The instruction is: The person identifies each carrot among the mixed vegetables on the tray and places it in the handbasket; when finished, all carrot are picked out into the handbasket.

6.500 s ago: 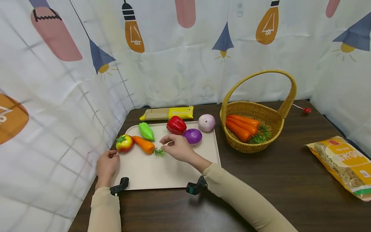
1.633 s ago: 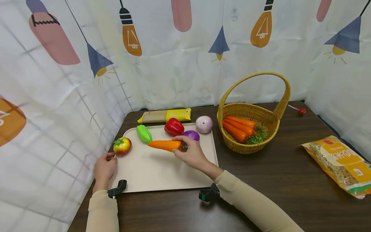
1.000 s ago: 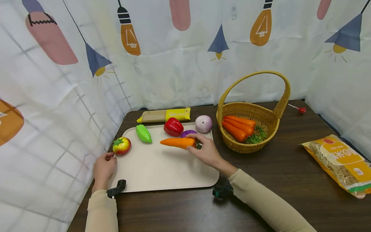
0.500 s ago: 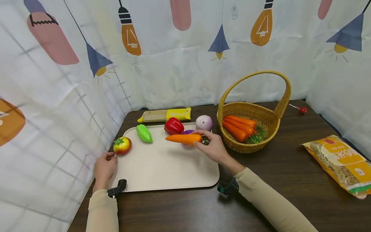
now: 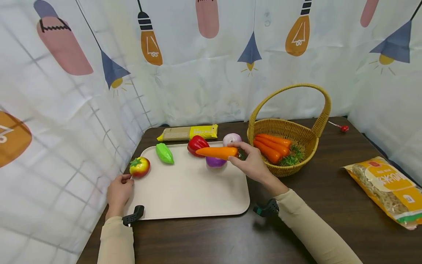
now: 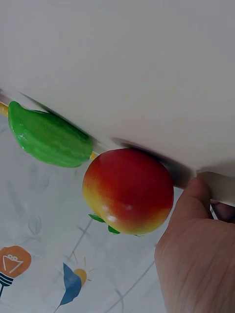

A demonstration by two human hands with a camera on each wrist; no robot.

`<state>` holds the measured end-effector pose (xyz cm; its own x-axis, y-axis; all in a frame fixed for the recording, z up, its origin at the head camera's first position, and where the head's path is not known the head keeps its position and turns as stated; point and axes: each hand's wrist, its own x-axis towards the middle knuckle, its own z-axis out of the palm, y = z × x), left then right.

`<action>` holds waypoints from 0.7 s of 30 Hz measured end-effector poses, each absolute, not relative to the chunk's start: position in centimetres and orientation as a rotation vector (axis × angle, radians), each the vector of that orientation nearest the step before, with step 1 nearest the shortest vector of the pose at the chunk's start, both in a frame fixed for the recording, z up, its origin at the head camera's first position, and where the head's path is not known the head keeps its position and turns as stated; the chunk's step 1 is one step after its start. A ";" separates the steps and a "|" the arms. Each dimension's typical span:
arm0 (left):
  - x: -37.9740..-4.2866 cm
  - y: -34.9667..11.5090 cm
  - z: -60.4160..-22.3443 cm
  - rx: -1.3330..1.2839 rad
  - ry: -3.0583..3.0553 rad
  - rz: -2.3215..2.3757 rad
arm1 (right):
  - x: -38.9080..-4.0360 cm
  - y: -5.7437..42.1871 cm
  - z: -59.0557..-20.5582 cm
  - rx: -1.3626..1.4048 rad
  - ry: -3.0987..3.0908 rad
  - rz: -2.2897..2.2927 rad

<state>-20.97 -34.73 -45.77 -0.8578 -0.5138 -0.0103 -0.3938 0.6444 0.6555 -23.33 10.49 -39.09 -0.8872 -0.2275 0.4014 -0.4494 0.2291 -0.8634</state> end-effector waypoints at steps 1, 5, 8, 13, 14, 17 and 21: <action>-21.0 -34.7 -45.8 0.745 -2.684 -1.008 | -23.4 10.7 -39.0 0.645 -2.298 1.727; -20.9 -34.7 -45.8 0.744 -2.688 -1.007 | -23.6 11.6 -38.5 0.636 -2.278 1.729; -20.9 -34.7 -45.8 0.750 -2.692 -1.006 | -23.6 12.2 -37.9 0.631 -2.267 1.743; -20.9 -34.6 -45.8 0.752 -2.692 -1.015 | -23.7 13.3 -37.2 0.621 -2.254 1.738; -20.9 -34.6 -45.7 0.748 -2.691 -1.016 | -23.8 13.5 -37.1 0.623 -2.250 1.734; -20.9 -34.6 -45.7 0.740 -2.689 -1.020 | -23.8 14.1 -36.7 0.637 -2.236 1.723; -20.9 -34.7 -45.7 0.737 -2.689 -1.015 | -23.8 14.9 -36.1 0.653 -2.212 1.737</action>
<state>-20.90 -34.70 -45.73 -0.8626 -0.5058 -0.0115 -0.3872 0.6453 0.6586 -23.77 14.91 -36.14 -0.8672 -0.1899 0.4604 -0.4923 0.1868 -0.8502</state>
